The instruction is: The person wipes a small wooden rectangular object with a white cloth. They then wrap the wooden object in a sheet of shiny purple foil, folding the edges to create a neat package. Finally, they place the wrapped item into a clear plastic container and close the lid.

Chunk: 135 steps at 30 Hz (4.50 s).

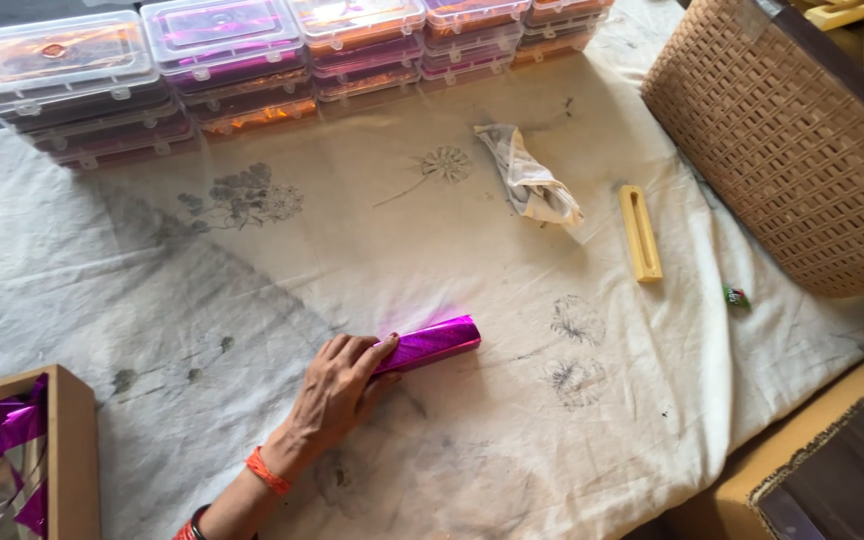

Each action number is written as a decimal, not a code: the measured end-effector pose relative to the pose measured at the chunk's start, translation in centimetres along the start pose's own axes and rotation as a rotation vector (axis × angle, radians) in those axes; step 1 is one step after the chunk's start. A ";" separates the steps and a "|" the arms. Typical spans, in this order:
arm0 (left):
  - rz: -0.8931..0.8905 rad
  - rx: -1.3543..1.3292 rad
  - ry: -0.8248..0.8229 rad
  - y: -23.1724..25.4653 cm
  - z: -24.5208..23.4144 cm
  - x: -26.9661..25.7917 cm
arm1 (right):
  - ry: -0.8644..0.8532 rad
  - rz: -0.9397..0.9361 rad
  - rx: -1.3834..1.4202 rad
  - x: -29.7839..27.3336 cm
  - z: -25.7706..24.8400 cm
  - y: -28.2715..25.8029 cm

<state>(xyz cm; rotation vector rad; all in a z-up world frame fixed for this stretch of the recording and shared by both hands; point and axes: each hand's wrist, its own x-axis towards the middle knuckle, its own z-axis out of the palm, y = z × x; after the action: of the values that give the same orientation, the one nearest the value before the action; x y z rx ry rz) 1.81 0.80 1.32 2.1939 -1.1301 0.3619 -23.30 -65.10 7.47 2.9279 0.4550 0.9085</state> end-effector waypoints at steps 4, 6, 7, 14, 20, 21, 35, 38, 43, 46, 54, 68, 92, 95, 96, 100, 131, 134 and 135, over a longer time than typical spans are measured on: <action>-0.028 -0.105 -0.009 -1.2 -0.1 0.2 | 0.024 -0.009 0.019 3.7 0.3 -4.2; -0.026 -0.152 0.025 -1.9 -0.1 -0.1 | 0.047 -0.022 0.039 5.3 1.3 -5.5; -0.260 -0.372 -0.009 -2.4 0.1 -0.3 | 0.058 -0.030 0.051 5.9 1.9 -5.9; -0.754 -1.464 0.367 -8.1 0.7 -3.3 | 0.083 -0.342 0.115 19.7 11.8 -21.2; -0.710 -1.665 0.450 -8.9 -0.1 -3.3 | 0.032 -0.381 0.239 24.7 15.3 -31.0; -0.708 -1.662 0.457 -8.9 -0.3 -3.3 | 0.034 -0.386 0.241 25.2 14.5 -31.6; -0.782 -1.663 0.409 -9.2 -0.5 -3.2 | -0.130 0.055 0.544 25.6 15.8 -24.5; -0.740 -1.647 0.379 -9.2 -0.5 -3.2 | -0.688 0.409 0.609 27.6 16.3 -24.7; -0.744 -1.623 0.400 -9.1 -0.7 -3.3 | -0.887 -0.011 0.480 33.4 14.9 -26.1; -0.738 -1.630 0.405 -9.5 -0.7 -3.2 | -0.591 -0.519 0.428 36.1 14.7 -27.5; -0.704 -1.672 0.490 -11.1 -1.8 -3.9 | -0.364 -0.539 0.603 33.2 14.3 -34.9; -0.741 -1.609 0.494 -10.7 -1.5 -3.8 | -0.556 -0.517 0.509 30.6 13.1 -30.8; -0.618 -1.693 0.408 -9.8 -2.4 -3.6 | 0.237 -0.119 0.772 33.5 14.5 -27.1; -0.530 -1.762 0.360 -9.1 -2.4 -3.4 | 0.436 -0.090 0.321 38.2 12.4 -29.1; -0.529 -1.755 0.363 -8.7 -2.8 -3.4 | 0.441 -0.092 0.326 38.7 14.1 -28.6; -0.435 -1.834 0.205 -8.0 -3.7 -3.8 | 0.084 0.127 0.698 40.1 19.8 -28.0; -0.828 -1.561 -0.243 -5.1 -1.1 0.7 | -0.485 0.228 1.616 30.9 15.1 -27.3; -0.824 -1.544 -0.243 -5.9 -0.5 2.3 | -0.461 0.292 1.617 31.1 15.0 -26.9; -0.824 -1.542 -0.246 -5.8 -0.8 2.9 | -0.459 0.293 1.618 31.1 15.5 -26.6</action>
<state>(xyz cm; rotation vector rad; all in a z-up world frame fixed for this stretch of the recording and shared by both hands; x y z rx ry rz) 8.25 1.98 0.93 1.0515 -0.2151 -0.8833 2.73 -29.94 8.29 4.4275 1.1118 -0.6243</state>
